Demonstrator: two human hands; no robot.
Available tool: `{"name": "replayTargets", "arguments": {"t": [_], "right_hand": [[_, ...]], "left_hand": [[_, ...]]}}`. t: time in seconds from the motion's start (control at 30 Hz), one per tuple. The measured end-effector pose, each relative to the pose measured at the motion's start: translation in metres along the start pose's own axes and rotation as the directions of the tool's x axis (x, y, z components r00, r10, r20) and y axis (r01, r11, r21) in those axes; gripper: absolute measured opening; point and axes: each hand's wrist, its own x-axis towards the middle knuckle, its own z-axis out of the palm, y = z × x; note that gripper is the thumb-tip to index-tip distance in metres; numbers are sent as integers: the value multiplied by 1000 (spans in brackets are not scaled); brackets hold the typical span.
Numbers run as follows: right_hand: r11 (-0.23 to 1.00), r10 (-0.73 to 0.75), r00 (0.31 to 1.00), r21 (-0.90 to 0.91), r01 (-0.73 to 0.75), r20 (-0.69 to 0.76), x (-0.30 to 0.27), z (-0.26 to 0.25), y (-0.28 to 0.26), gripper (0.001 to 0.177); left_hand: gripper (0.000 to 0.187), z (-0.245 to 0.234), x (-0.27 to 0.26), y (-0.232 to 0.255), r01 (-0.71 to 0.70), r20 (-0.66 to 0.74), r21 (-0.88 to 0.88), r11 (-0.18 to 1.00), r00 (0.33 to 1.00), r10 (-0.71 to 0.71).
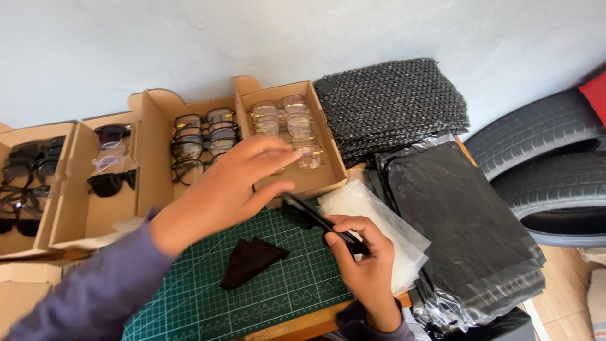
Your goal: The person unpacks a pair of black sunglasses from a plastic bag and a cardboard box. They use a black cloth to wipe the lenses and frame of the sunglasses thoroughly. Finally, the person places the cleaned sunglasses into a bubble wrap pouch.
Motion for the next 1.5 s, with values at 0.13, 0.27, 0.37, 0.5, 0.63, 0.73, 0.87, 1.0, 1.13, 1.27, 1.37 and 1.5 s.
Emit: {"name": "replayTargets", "arguments": {"t": [0.13, 0.27, 0.37, 0.5, 0.63, 0.73, 0.87, 1.0, 1.13, 1.27, 1.37, 1.5], "right_hand": [[996, -85, 921, -1, 91, -380, -10, 1, 33, 9], [971, -226, 839, -44, 235, -495, -8, -4, 46, 10], [987, -144, 860, -3, 164, -490, -9, -6, 50, 12], [976, -183, 866, 21, 218, -466, -8, -6, 47, 11], [975, -169, 896, 65, 213, -411, -6, -5, 44, 12], [978, -150, 900, 75, 197, -409, -8, -4, 48, 13], [983, -146, 896, 39, 178, -419, -8, -3, 47, 12], [973, -201, 866, 7, 230, -457, -13, 2, 57, 16], [936, -335, 781, -89, 341, -528, -17, 7, 62, 25], [904, -390, 754, -66, 422, -528, -21, 26, 55, 26], [904, -372, 804, 13, 426, -463, -31, 54, 26, 25], [898, -419, 857, 4, 441, -301, -42, 89, -9, 29]], "left_hand": [[41, 55, 91, -37, 45, 261, -57, 997, 965, -29], [40, 133, 158, -108, -24, 352, -1, 1000, 936, 23], [60, 165, 180, -140, 104, 424, 25, 994, 899, -105], [55, 175, 182, -154, 231, 448, 37, 972, 866, -223], [9, 166, 183, -153, 280, 303, -155, 947, 926, -225], [45, 156, 181, -148, 265, 204, -272, 925, 955, -214], [38, 130, 187, -130, 237, -98, -319, 918, 955, -280], [23, 54, 143, -64, 449, -71, -489, 748, 834, -547], [25, -5, 53, -25, 403, -65, -801, 442, 676, -734], [31, -29, -48, 9, 285, 107, -958, 19, 420, -901], [19, -13, -135, 25, 211, 109, -977, -36, 345, -932], [15, 23, -235, 31, 204, 147, -975, -92, 274, -951]]}}
